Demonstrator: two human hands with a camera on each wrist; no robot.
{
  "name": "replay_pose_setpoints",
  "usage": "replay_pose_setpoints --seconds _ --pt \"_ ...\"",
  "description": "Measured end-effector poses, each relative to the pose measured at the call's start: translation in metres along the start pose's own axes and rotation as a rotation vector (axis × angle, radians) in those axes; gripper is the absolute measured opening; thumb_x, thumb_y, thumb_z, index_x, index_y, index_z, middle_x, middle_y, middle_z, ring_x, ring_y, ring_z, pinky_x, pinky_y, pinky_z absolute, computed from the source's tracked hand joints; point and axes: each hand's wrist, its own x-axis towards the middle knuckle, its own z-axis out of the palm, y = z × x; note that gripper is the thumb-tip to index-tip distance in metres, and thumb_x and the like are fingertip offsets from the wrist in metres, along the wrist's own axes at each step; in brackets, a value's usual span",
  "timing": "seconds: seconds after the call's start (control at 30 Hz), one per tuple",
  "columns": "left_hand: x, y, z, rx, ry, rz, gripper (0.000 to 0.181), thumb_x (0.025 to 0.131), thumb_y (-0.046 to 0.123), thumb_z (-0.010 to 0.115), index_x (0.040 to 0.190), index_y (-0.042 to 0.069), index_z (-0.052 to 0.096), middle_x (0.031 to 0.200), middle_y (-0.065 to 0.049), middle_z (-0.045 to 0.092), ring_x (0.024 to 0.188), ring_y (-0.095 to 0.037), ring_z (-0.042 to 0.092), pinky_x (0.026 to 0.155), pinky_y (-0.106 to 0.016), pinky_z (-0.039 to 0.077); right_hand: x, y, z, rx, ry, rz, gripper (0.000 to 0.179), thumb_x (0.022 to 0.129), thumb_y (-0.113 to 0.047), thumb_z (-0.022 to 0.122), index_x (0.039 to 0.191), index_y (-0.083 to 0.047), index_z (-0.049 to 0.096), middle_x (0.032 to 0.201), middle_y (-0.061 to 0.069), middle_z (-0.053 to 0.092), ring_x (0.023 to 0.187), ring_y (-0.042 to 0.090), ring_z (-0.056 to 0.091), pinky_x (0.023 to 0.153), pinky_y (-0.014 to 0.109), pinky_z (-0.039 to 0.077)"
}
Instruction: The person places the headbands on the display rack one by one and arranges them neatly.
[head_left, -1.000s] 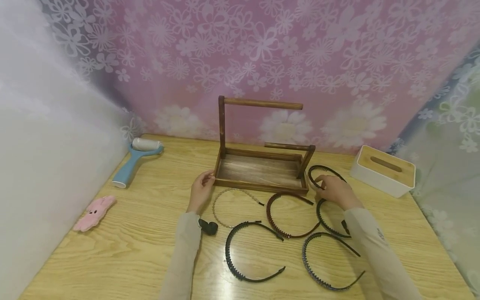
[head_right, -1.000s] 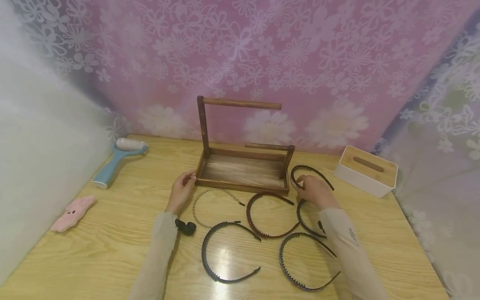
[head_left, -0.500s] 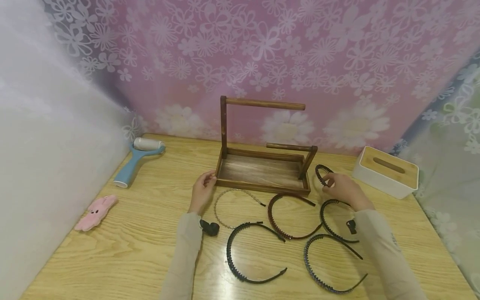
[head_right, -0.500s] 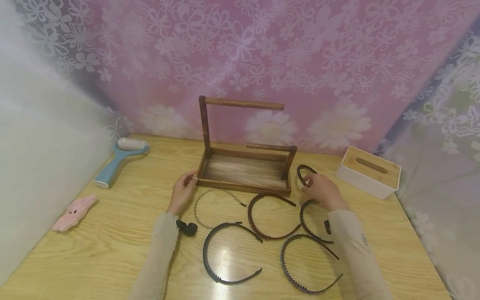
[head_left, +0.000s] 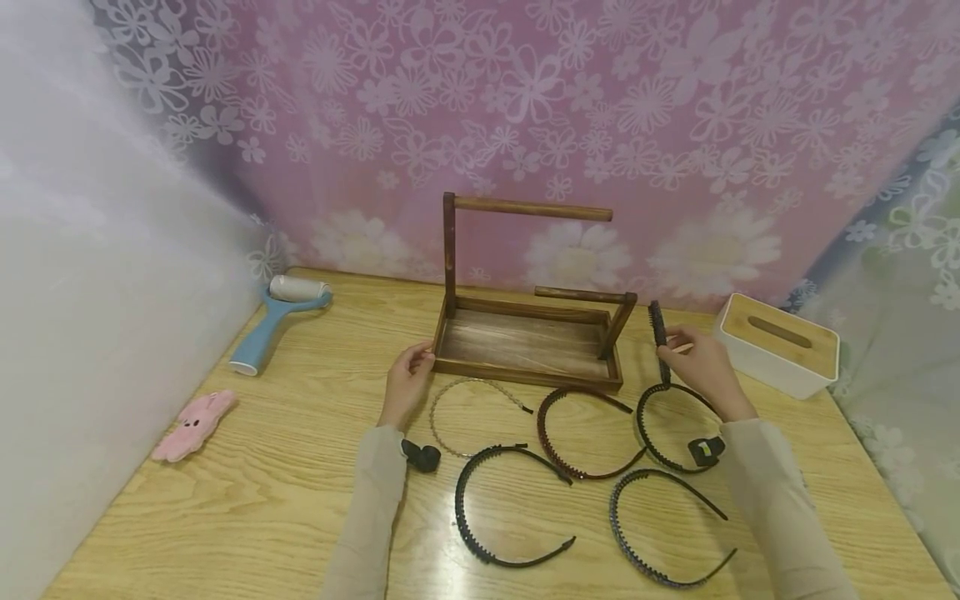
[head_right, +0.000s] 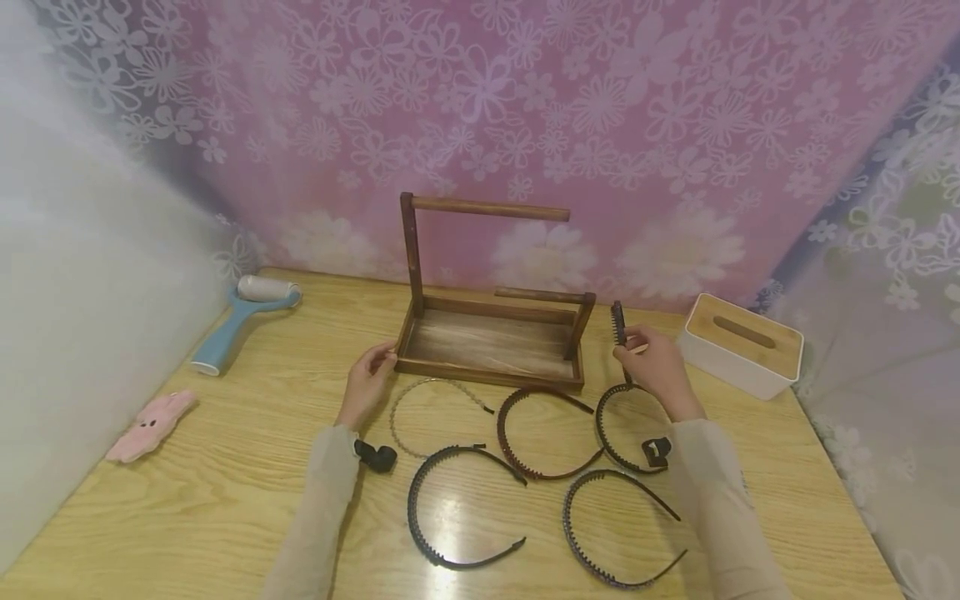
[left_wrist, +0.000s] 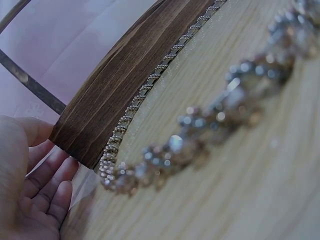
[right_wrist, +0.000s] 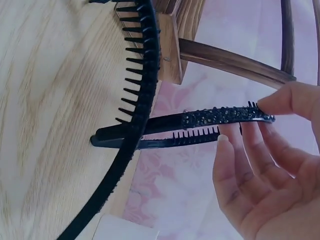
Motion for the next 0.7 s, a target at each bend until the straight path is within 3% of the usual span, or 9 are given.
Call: replay_pose_setpoints --seconds 0.17,0.37,0.53,0.7 --pt "0.0 -0.001 0.0 0.007 -0.003 0.007 0.032 0.1 0.015 0.056 0.129 0.003 0.06 0.118 -0.019 0.061 0.11 -0.031 0.057 0.099 -0.041 0.047 -0.001 0.0 0.001 0.029 0.035 0.044 0.048 0.099 -0.024 0.053 0.134 0.007 0.05 0.114 0.03 0.06 0.099 0.045 0.062 0.069 0.043 0.055" --pt "0.0 -0.001 -0.001 0.014 -0.007 0.014 0.032 0.1 0.017 0.055 0.13 0.004 0.059 0.119 -0.018 0.061 0.111 -0.03 0.057 0.1 -0.042 0.047 -0.007 0.001 0.003 0.066 0.093 0.09 0.047 0.098 -0.025 0.054 0.132 0.006 0.051 0.115 0.029 0.061 0.096 0.043 0.063 0.063 0.028 0.052" --pt "0.001 -0.002 -0.001 0.01 -0.002 0.014 0.032 0.1 0.018 0.056 0.129 0.005 0.06 0.119 -0.018 0.062 0.111 -0.03 0.057 0.101 -0.042 0.047 -0.01 0.001 0.006 0.08 0.136 0.102 0.044 0.097 -0.023 0.055 0.13 0.006 0.052 0.114 0.028 0.061 0.093 0.04 0.063 0.061 0.025 0.05" --pt "0.0 -0.003 0.0 0.015 -0.001 0.01 0.032 0.1 0.018 0.056 0.13 0.005 0.06 0.119 -0.018 0.061 0.111 -0.029 0.057 0.1 -0.042 0.047 -0.011 0.002 0.007 0.12 0.149 0.122 0.046 0.098 -0.027 0.054 0.131 0.005 0.05 0.117 0.026 0.06 0.079 0.008 0.061 0.058 0.02 0.051"
